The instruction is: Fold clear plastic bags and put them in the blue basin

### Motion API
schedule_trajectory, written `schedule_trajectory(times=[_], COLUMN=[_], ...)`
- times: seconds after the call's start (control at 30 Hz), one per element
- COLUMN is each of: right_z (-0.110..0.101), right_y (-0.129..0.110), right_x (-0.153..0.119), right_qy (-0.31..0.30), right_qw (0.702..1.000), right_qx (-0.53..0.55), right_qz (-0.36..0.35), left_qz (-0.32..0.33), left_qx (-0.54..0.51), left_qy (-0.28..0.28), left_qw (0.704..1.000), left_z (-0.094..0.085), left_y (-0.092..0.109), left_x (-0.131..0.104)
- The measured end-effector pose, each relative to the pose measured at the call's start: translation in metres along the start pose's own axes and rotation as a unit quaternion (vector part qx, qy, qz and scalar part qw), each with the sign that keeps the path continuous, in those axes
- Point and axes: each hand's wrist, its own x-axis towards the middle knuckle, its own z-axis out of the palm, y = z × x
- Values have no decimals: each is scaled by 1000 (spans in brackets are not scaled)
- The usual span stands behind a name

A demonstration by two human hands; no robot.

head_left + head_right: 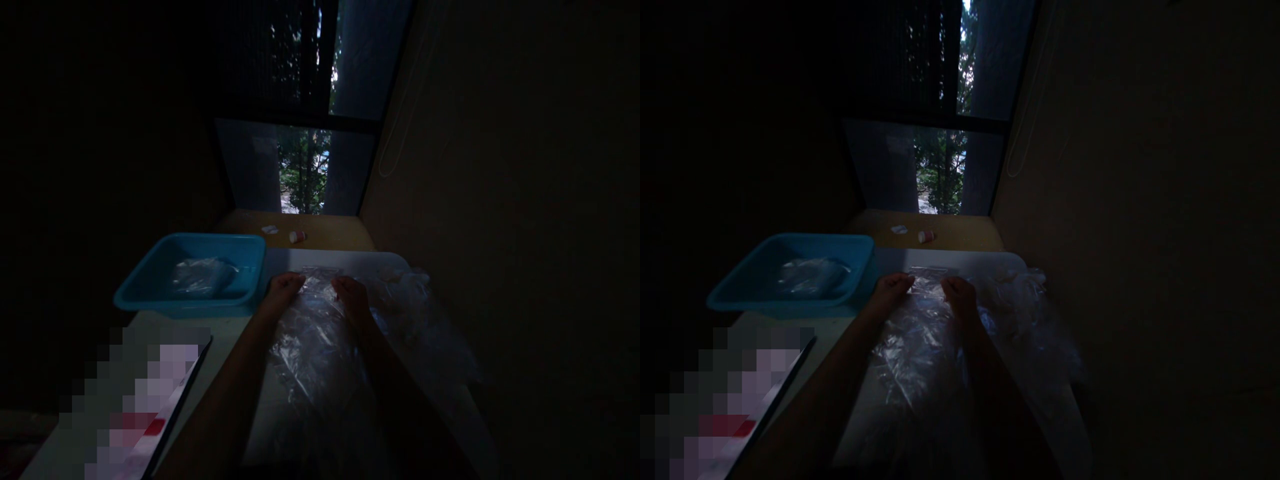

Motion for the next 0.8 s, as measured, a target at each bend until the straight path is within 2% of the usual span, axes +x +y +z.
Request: schedule_trajectory(times=[0.47, 0.8], right_z=[-1, 2], right_y=[1, 5], right_x=[0, 1], right_qy=[18, 28], right_qw=[999, 998], right_qx=[33, 61], right_qz=[-6, 7], left_qz=[-12, 5], left_qx=[-7, 19], left_qy=[14, -9], left_qw=[1000, 1000], left_z=[3, 1], left_y=[4, 0], left_x=[0, 1])
